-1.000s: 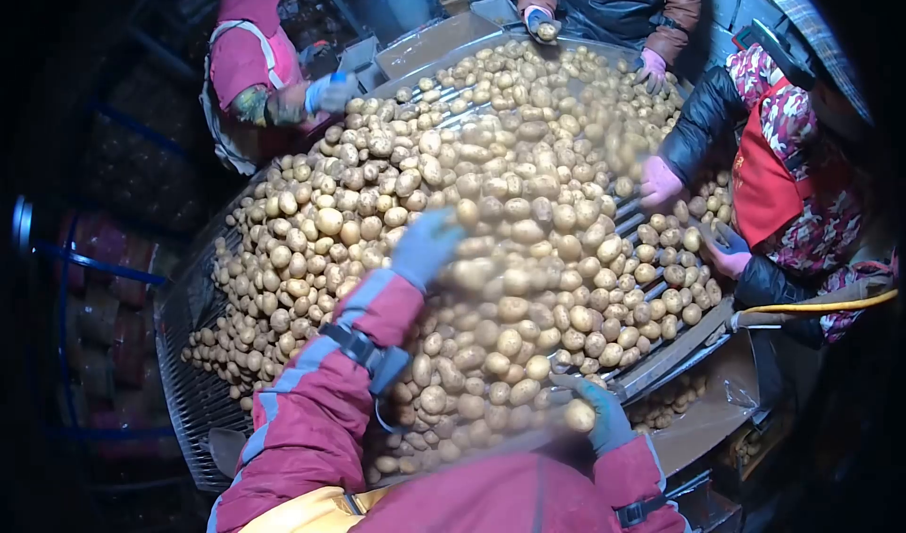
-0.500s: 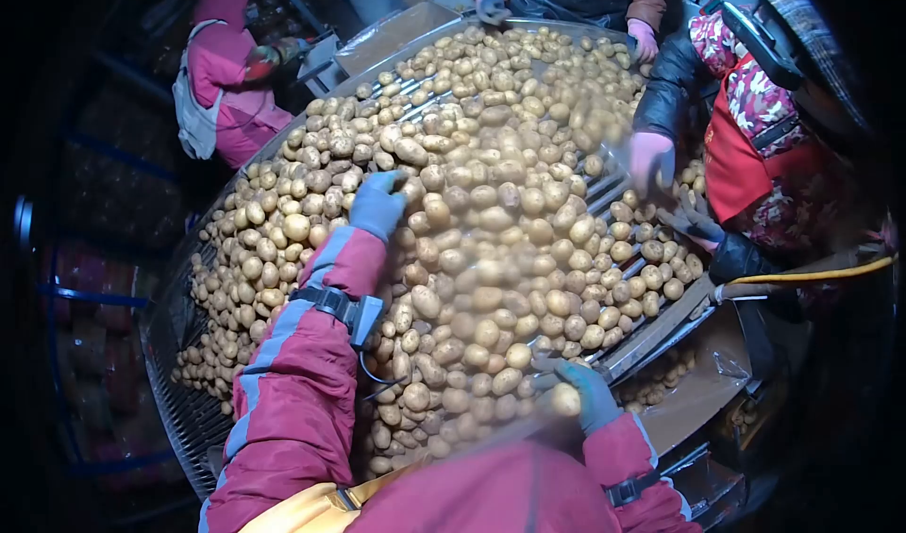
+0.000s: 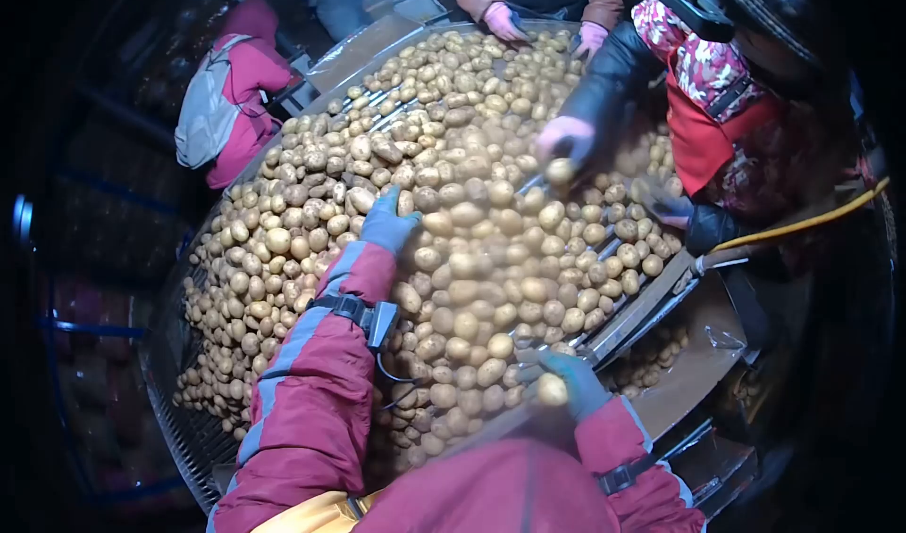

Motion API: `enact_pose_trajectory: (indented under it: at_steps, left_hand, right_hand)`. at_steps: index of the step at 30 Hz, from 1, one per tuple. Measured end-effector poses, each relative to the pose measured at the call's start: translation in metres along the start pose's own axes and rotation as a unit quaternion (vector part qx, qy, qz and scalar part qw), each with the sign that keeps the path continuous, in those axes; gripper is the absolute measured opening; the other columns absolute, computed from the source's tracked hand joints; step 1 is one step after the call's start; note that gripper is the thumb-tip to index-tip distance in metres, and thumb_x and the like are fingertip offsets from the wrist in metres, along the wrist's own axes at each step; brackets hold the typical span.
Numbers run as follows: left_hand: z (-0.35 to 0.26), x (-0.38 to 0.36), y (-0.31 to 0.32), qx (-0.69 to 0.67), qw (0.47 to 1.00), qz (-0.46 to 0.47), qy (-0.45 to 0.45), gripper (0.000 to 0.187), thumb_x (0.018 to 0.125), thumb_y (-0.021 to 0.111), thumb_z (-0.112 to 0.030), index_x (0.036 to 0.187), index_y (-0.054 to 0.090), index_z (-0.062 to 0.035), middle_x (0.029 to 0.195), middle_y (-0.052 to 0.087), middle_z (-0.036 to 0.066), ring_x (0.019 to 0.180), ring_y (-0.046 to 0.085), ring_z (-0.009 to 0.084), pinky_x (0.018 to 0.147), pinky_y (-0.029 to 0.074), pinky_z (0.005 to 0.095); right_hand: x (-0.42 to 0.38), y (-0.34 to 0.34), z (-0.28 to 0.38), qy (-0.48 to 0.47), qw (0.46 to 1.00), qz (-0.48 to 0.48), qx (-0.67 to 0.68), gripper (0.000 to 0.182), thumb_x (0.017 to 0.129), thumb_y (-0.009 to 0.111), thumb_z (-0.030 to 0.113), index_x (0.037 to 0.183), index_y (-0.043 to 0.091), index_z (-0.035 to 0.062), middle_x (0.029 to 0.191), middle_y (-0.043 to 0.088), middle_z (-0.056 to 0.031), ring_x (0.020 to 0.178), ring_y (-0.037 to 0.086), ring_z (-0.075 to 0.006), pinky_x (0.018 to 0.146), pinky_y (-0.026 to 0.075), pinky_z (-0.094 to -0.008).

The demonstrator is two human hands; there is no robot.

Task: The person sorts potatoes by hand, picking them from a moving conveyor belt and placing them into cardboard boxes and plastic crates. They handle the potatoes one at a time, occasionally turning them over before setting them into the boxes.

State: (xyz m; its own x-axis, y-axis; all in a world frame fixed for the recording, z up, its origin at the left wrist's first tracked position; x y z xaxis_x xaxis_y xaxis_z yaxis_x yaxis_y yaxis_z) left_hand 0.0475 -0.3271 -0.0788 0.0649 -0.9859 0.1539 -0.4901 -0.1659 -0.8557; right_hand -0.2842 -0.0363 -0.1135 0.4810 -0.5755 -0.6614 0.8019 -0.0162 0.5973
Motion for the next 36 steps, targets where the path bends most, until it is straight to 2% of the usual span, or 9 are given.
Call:
enact_pose_trajectory:
  at_steps: [4,7,10,12,14,19,24,26,36]
  left_hand:
    - [0.006,-0.001,-0.003,-0.266,0.953,0.090,-0.113,0.059,0.086,0.069,-0.027,0.141,0.057,-0.0077,0.098,0.069,0.012,0.080,0.065,0.0174,0.064,0.055,0.0337]
    - [-0.028,-0.049,0.004,-0.557,0.740,0.224,-0.303,0.052,0.094,0.066,-0.023,0.142,0.056,-0.0092,0.112,0.069,0.012,0.092,0.071,0.0258,0.077,0.063,0.0394]
    - [-0.081,-0.105,0.012,-0.633,0.646,0.317,-0.287,0.046,0.097,0.062,-0.022,0.137,0.057,0.0002,0.118,0.070,0.014,0.098,0.073,0.0271,0.070,0.061,0.0346]
    - [-0.133,-0.137,0.007,-0.525,0.727,0.414,-0.157,0.044,0.097,0.058,-0.020,0.135,0.059,0.0029,0.119,0.070,0.015,0.101,0.072,0.0276,0.068,0.059,0.0318]
    - [-0.170,-0.181,0.017,-0.637,0.561,0.475,-0.233,0.047,0.099,0.057,-0.031,0.132,0.061,0.0006,0.112,0.071,0.013,0.087,0.073,0.0224,0.065,0.059,0.0286]
    - [-0.218,-0.255,0.039,-0.564,0.597,0.478,-0.311,0.050,0.104,0.050,-0.036,0.137,0.060,-0.0003,0.118,0.070,0.012,0.102,0.069,0.0218,0.078,0.059,0.0314]
    - [-0.229,-0.237,0.014,-0.264,0.862,0.433,-0.005,0.048,0.108,0.047,-0.039,0.127,0.068,-0.0004,0.087,0.074,0.007,0.070,0.067,0.0147,0.062,0.053,0.0294]
    - [-0.208,-0.250,0.018,-0.418,0.778,0.416,-0.215,0.045,0.106,0.052,-0.038,0.126,0.069,-0.0012,0.082,0.073,0.006,0.066,0.065,0.0130,0.061,0.052,0.0283]
    - [-0.238,-0.271,0.010,-0.269,0.924,0.269,-0.026,0.035,0.097,0.067,-0.035,0.119,0.073,-0.0085,0.097,0.075,0.011,0.078,0.073,0.0169,0.069,0.056,0.0318]
  right_hand:
    - [-0.003,0.003,0.001,0.004,1.000,0.003,-0.010,0.048,0.107,0.048,0.030,0.137,0.056,-0.0062,0.111,0.073,-0.0192,0.078,0.073,-0.0282,0.065,0.062,-0.0355]
    - [0.007,-0.003,-0.009,0.002,0.999,0.039,0.012,0.047,0.105,0.052,0.030,0.136,0.057,-0.0052,0.109,0.073,-0.0212,0.079,0.074,-0.0308,0.066,0.063,-0.0381]
    - [0.002,0.014,0.011,-0.034,0.999,-0.001,-0.037,0.045,0.105,0.051,0.030,0.136,0.059,-0.0027,0.106,0.073,-0.0203,0.079,0.074,-0.0304,0.069,0.063,-0.0403]
    - [-0.008,0.029,0.026,-0.053,0.998,0.004,-0.020,0.049,0.106,0.051,0.036,0.136,0.058,-0.0023,0.106,0.073,-0.0199,0.078,0.074,-0.0303,0.071,0.063,-0.0413]
    - [-0.014,0.038,0.032,-0.055,0.996,0.072,0.013,0.049,0.103,0.056,0.038,0.137,0.058,0.0023,0.113,0.071,-0.0187,0.080,0.074,-0.0285,0.062,0.064,-0.0415]
    - [-0.053,0.069,0.051,-0.066,0.994,0.084,0.034,0.046,0.099,0.067,0.029,0.135,0.059,0.0020,0.113,0.070,-0.0124,0.090,0.072,-0.0239,0.073,0.062,-0.0370]
    - [-0.077,0.046,0.046,-0.066,0.994,0.017,-0.089,0.039,0.100,0.060,0.027,0.125,0.062,-0.0032,0.100,0.073,-0.0153,0.077,0.073,-0.0226,0.061,0.060,-0.0315]
    - [-0.076,0.035,0.041,-0.077,0.994,0.009,-0.074,0.035,0.100,0.059,0.025,0.122,0.063,-0.0022,0.099,0.073,-0.0148,0.076,0.073,-0.0227,0.061,0.060,-0.0319]
    - [-0.081,0.027,0.023,-0.075,0.994,0.077,0.004,0.034,0.099,0.067,0.026,0.118,0.065,-0.0024,0.102,0.071,-0.0148,0.076,0.072,-0.0243,0.063,0.059,-0.0347]
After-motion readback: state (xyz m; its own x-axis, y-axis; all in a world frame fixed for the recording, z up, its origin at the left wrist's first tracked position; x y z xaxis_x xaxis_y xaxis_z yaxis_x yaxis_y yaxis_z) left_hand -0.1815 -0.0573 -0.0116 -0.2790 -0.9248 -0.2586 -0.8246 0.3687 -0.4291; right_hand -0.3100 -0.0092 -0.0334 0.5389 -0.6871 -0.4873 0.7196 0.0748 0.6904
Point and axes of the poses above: each hand's wrist, its own x-axis towards the middle knuckle, its own y-axis out of the palm, z = x × y, the point moved 10 cm from there along x, towards the middle knuckle
